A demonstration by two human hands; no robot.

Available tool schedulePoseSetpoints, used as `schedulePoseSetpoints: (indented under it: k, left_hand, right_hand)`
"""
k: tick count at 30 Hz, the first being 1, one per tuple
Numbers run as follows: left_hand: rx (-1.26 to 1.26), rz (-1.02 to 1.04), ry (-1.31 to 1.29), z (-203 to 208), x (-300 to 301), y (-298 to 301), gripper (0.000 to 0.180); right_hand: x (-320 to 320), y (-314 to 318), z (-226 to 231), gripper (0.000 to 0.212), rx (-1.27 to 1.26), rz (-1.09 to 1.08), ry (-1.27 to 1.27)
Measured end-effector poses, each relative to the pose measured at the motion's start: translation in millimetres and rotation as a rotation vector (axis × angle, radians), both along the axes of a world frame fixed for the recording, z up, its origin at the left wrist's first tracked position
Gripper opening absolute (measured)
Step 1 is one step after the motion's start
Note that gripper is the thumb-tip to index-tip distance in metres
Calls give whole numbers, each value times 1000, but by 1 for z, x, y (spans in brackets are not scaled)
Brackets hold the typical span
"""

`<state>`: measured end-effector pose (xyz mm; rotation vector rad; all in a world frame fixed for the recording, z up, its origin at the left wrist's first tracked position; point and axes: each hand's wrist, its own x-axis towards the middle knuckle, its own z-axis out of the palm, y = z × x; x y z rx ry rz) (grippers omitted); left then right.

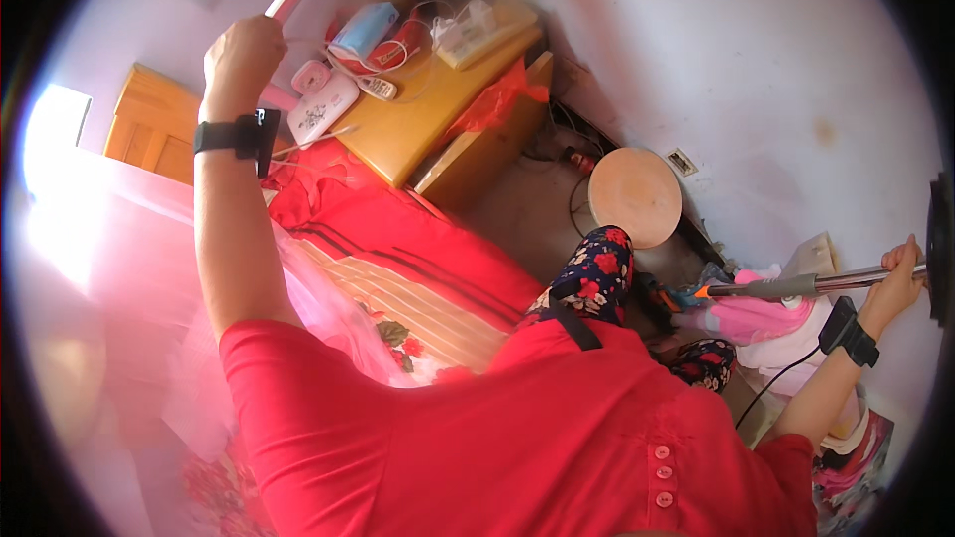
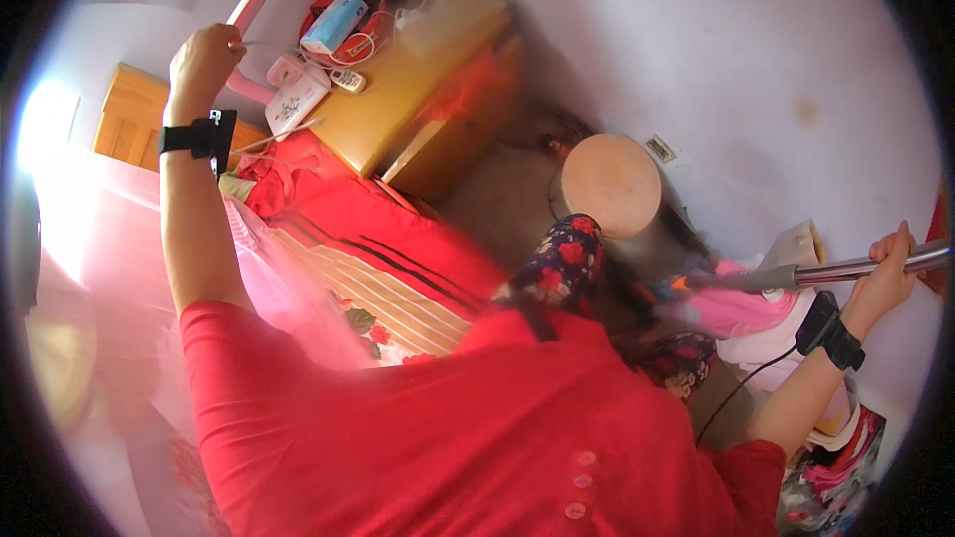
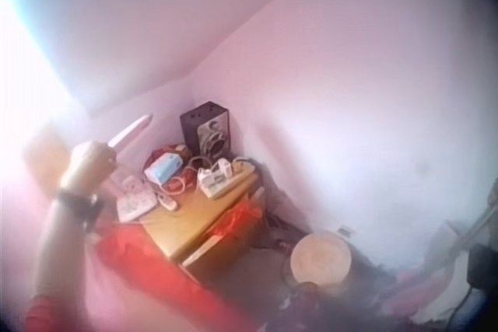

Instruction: The person mops the floor in several rooms using a squeegee-style mop, starting in a bedroom and moving through a hallway into a bathroom.

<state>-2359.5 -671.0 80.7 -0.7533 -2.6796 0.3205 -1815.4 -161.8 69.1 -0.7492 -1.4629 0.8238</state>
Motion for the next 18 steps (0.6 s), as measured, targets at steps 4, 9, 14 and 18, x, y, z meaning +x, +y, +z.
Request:
schedulePoseSetpoints:
  k: [4,9,14,18]
  left_hand:
    - [-115,94,63,-93,-41,-47,23]
    - [-294,312,-397,-167,-2,-67,49]
    - [620,44,-517,-228,50,11,33]
    - [686,-336,-588,-302,78,122,36]
  right_hand:
    - [-3,-4,1,29,-8,28,18]
    - [-4,-9,0,28,-23,-3,-20]
    - [-9,-14,3,31,-26,-81,-39]
    - [-11,-15,3,30,-2,-88,-28]
